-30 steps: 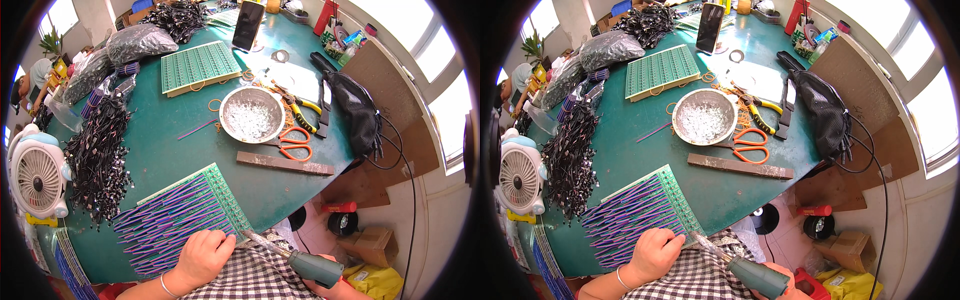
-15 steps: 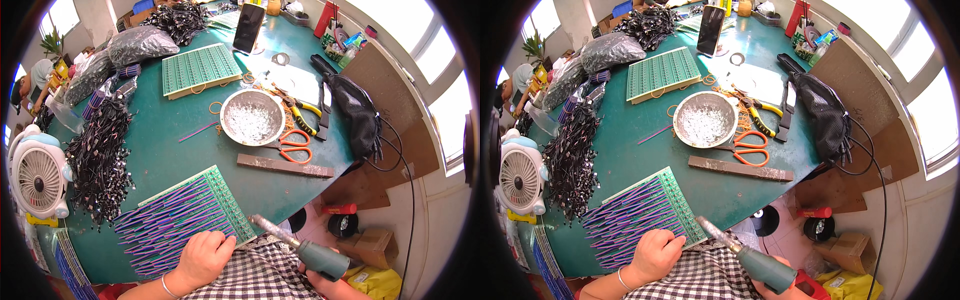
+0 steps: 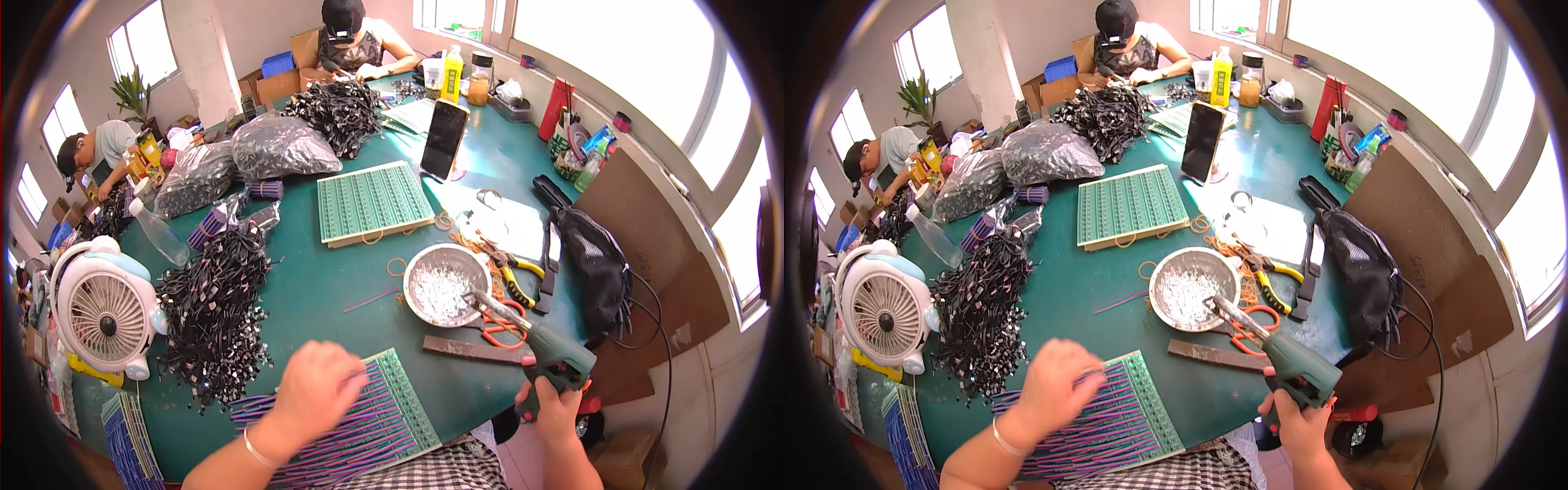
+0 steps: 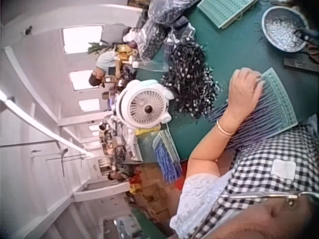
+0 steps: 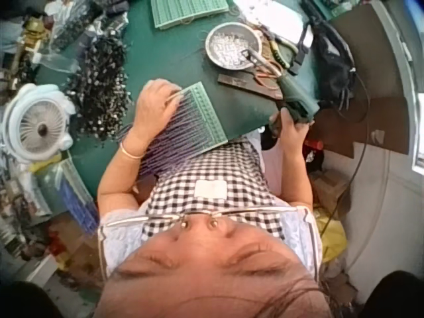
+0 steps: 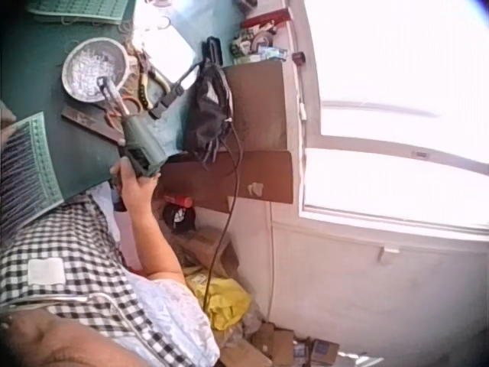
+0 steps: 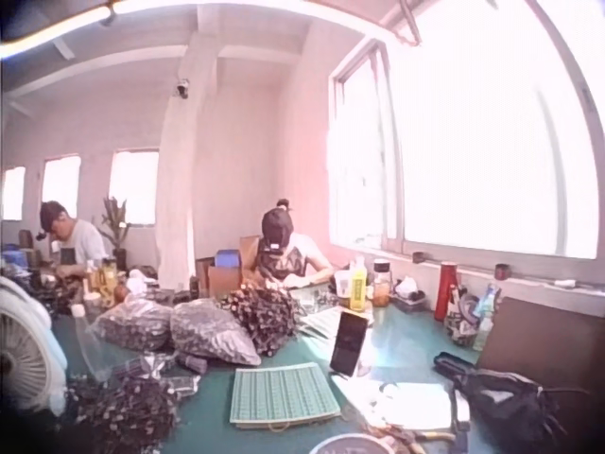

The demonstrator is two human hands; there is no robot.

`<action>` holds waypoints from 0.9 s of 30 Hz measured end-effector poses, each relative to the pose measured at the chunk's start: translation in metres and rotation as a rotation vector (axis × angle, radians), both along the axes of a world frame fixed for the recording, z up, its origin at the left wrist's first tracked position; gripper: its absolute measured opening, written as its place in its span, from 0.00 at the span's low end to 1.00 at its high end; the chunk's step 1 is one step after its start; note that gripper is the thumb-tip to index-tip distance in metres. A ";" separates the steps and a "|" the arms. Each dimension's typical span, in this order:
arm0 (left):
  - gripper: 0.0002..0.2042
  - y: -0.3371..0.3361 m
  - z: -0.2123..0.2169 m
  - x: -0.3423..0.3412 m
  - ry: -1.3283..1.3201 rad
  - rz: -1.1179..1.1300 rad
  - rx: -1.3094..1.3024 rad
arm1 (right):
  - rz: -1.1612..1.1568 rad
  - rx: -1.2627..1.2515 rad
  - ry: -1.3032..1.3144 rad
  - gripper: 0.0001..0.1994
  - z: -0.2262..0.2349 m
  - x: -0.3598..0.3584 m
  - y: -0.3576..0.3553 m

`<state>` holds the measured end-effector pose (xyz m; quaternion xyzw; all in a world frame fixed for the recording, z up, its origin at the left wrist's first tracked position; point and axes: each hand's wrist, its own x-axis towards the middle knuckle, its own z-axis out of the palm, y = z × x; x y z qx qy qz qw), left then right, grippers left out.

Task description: The person arranges ribbon wires onto the contact points of circuit boards and solders them in place using a soldering iron.

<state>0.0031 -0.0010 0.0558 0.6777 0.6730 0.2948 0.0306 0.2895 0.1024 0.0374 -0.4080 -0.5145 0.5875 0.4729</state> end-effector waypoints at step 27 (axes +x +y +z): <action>0.26 0.041 -0.019 -0.297 0.240 0.895 -0.008 | 0.176 -0.135 0.381 0.17 -0.033 -0.021 0.005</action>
